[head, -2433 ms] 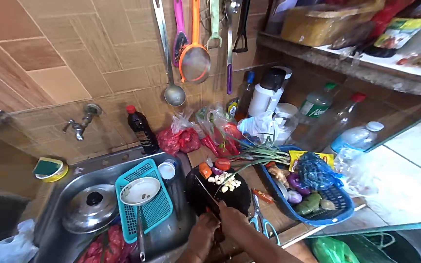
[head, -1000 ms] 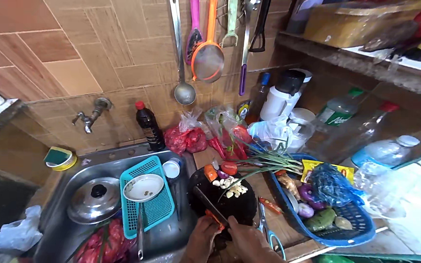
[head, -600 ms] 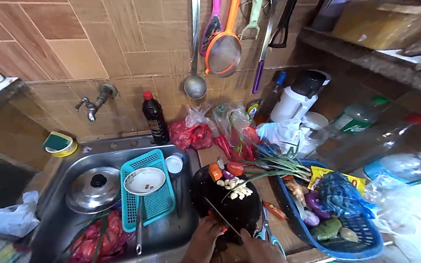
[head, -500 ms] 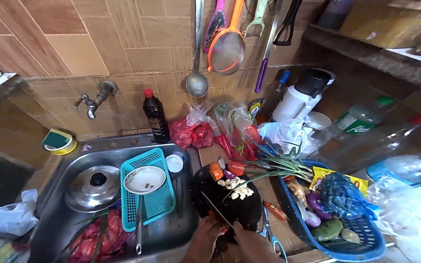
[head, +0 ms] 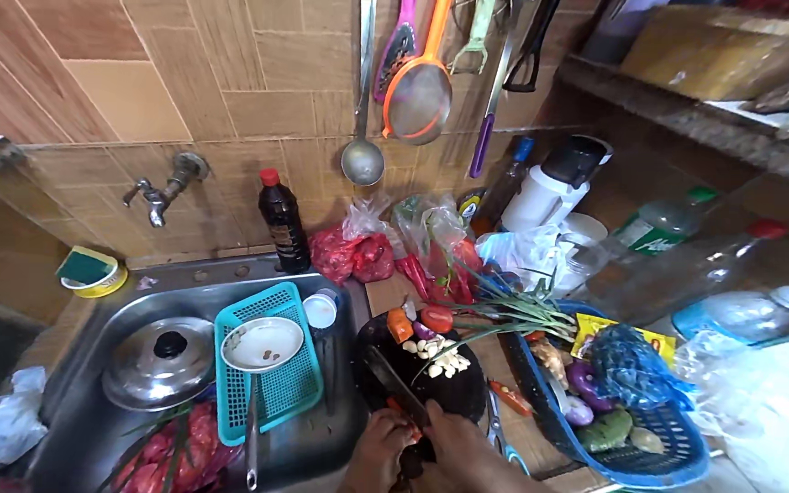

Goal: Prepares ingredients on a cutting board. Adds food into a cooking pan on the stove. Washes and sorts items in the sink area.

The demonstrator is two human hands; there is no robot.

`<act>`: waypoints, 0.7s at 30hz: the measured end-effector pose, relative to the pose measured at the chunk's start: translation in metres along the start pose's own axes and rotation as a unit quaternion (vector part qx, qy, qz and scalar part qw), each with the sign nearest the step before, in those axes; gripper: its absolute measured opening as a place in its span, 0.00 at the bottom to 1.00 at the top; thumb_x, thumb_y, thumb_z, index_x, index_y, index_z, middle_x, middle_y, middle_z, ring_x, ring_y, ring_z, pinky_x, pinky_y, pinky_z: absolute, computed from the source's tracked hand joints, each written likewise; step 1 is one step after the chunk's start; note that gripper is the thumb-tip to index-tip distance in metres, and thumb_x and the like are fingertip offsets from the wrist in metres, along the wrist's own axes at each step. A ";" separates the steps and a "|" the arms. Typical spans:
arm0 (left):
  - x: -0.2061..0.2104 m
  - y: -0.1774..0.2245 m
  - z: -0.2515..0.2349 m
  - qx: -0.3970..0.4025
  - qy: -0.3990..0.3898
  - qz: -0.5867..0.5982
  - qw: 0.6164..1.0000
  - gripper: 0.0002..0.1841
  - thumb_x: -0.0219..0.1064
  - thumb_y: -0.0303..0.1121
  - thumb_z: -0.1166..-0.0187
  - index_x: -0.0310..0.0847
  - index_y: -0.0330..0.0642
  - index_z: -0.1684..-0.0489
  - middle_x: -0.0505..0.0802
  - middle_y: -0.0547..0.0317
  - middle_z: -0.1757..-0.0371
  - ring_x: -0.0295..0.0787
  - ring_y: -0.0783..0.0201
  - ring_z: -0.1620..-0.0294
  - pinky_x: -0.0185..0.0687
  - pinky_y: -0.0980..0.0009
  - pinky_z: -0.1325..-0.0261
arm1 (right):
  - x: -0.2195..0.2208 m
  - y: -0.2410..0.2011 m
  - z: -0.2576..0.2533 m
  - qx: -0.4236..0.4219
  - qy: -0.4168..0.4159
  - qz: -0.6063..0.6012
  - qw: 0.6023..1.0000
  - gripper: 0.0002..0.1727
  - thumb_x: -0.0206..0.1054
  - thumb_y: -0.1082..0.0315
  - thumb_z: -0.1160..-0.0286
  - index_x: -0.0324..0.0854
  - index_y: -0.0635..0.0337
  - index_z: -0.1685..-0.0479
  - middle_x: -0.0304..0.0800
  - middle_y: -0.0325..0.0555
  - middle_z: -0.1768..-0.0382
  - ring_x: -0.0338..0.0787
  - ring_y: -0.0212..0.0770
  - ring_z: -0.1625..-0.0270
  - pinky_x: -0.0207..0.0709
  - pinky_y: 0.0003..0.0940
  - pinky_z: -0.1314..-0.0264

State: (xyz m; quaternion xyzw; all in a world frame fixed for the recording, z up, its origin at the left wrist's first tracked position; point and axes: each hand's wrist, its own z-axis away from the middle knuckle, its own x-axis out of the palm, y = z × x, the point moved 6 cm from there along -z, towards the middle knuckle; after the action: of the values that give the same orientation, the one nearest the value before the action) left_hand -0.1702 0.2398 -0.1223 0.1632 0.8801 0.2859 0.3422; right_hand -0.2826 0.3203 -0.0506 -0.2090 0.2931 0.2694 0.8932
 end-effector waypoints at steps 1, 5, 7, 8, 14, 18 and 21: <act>0.000 0.000 -0.001 -0.006 -0.009 0.002 1.000 0.05 0.72 0.27 0.27 0.96 0.44 0.63 0.96 0.56 0.54 0.91 0.56 0.38 0.83 0.69 0.29 | -0.005 0.003 -0.010 -0.018 0.003 -0.022 1.000 0.28 0.53 0.57 0.06 0.59 0.59 0.13 0.87 0.69 0.37 0.88 0.67 0.33 0.79 0.66 0.31; 0.010 -0.002 -0.012 -0.012 -0.033 -0.003 0.999 0.06 0.71 0.28 0.25 0.96 0.45 0.62 0.96 0.57 0.54 0.90 0.55 0.37 0.84 0.67 0.29 | -0.018 0.020 -0.015 -0.002 0.026 -0.020 0.999 0.27 0.52 0.57 0.05 0.60 0.59 0.14 0.87 0.69 0.37 0.88 0.67 0.32 0.78 0.63 0.29; 0.017 -0.003 -0.015 -0.005 -0.039 0.000 0.999 0.05 0.72 0.27 0.25 0.95 0.44 0.63 0.96 0.56 0.54 0.91 0.55 0.38 0.85 0.66 0.30 | -0.016 0.023 -0.005 0.032 0.037 0.002 0.999 0.27 0.51 0.56 0.05 0.61 0.56 0.14 0.89 0.67 0.39 0.89 0.68 0.34 0.79 0.65 0.31; 0.018 -0.003 -0.016 -0.001 -0.038 0.001 0.999 0.04 0.72 0.27 0.26 0.95 0.44 0.64 0.96 0.56 0.54 0.91 0.55 0.38 0.85 0.66 0.30 | -0.015 0.021 0.001 0.044 0.040 0.010 0.998 0.26 0.51 0.55 0.05 0.61 0.55 0.14 0.89 0.67 0.40 0.89 0.68 0.34 0.79 0.65 0.32; 0.017 0.001 -0.018 -0.002 -0.027 -0.024 0.999 0.04 0.74 0.25 0.30 0.95 0.45 0.67 0.97 0.58 0.57 0.93 0.56 0.42 0.86 0.67 0.33 | -0.014 -0.005 0.027 0.042 0.016 0.059 0.997 0.26 0.48 0.55 0.04 0.59 0.54 0.13 0.90 0.67 0.42 0.90 0.69 0.36 0.81 0.66 0.35; 0.019 0.002 -0.018 0.010 -0.026 -0.049 0.998 0.05 0.73 0.26 0.29 0.95 0.48 0.66 0.97 0.62 0.57 0.93 0.59 0.41 0.85 0.69 0.31 | -0.011 -0.003 0.028 0.060 -0.010 0.071 0.996 0.25 0.49 0.56 0.04 0.60 0.53 0.14 0.90 0.66 0.41 0.90 0.69 0.35 0.81 0.66 0.35; 0.020 0.002 -0.019 0.021 -0.018 -0.073 0.997 0.04 0.74 0.29 0.29 0.95 0.49 0.66 0.97 0.63 0.58 0.93 0.59 0.43 0.86 0.70 0.33 | -0.007 0.004 0.041 0.071 -0.001 0.063 0.995 0.25 0.51 0.58 0.05 0.64 0.55 0.15 0.91 0.69 0.43 0.90 0.73 0.37 0.81 0.68 0.37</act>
State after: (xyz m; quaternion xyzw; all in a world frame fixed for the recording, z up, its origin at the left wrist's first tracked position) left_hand -0.1973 0.2440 -0.1196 0.1108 0.8889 0.2390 0.3747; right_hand -0.2725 0.3427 -0.0163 -0.1256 0.3236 0.3039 0.8872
